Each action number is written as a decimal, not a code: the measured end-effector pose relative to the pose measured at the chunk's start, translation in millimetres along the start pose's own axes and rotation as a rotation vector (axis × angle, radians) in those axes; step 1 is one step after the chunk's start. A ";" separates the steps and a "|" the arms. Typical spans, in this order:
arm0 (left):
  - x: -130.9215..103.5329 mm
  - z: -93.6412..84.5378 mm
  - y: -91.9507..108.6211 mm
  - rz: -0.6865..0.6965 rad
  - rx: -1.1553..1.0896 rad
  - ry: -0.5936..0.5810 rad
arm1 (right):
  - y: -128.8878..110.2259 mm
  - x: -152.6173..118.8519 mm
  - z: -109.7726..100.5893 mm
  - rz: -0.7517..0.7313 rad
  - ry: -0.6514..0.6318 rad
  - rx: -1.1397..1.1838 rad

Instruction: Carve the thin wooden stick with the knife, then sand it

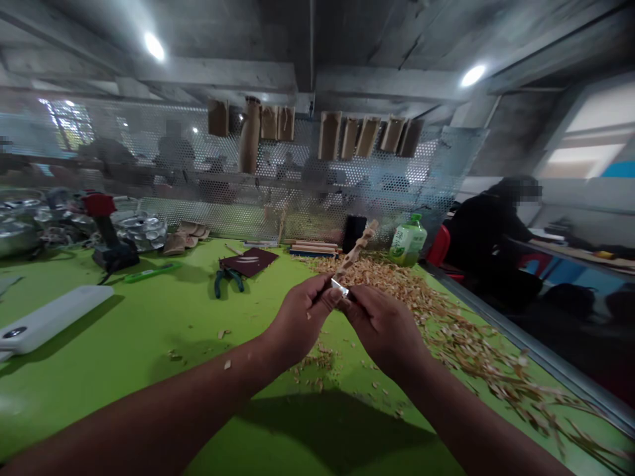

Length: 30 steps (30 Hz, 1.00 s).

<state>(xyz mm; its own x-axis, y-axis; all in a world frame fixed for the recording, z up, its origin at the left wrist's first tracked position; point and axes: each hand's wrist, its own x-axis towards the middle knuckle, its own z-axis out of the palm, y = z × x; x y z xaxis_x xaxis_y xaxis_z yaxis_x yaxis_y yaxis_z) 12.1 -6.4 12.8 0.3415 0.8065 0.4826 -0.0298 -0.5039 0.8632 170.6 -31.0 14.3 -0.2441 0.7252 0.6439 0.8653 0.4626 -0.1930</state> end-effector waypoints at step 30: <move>1.3 -3.7 -1.1 0.131 0.115 0.006 | -2.5 -0.5 1.0 0.039 -0.008 0.059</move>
<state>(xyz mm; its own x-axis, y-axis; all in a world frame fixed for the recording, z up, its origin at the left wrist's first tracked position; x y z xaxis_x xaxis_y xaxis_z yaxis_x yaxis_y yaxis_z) 9.2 -3.7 13.0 0.3363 0.7331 0.5911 0.0341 -0.6368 0.7703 168.2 -32.0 13.8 -0.2146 0.7470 0.6292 0.8471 0.4631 -0.2609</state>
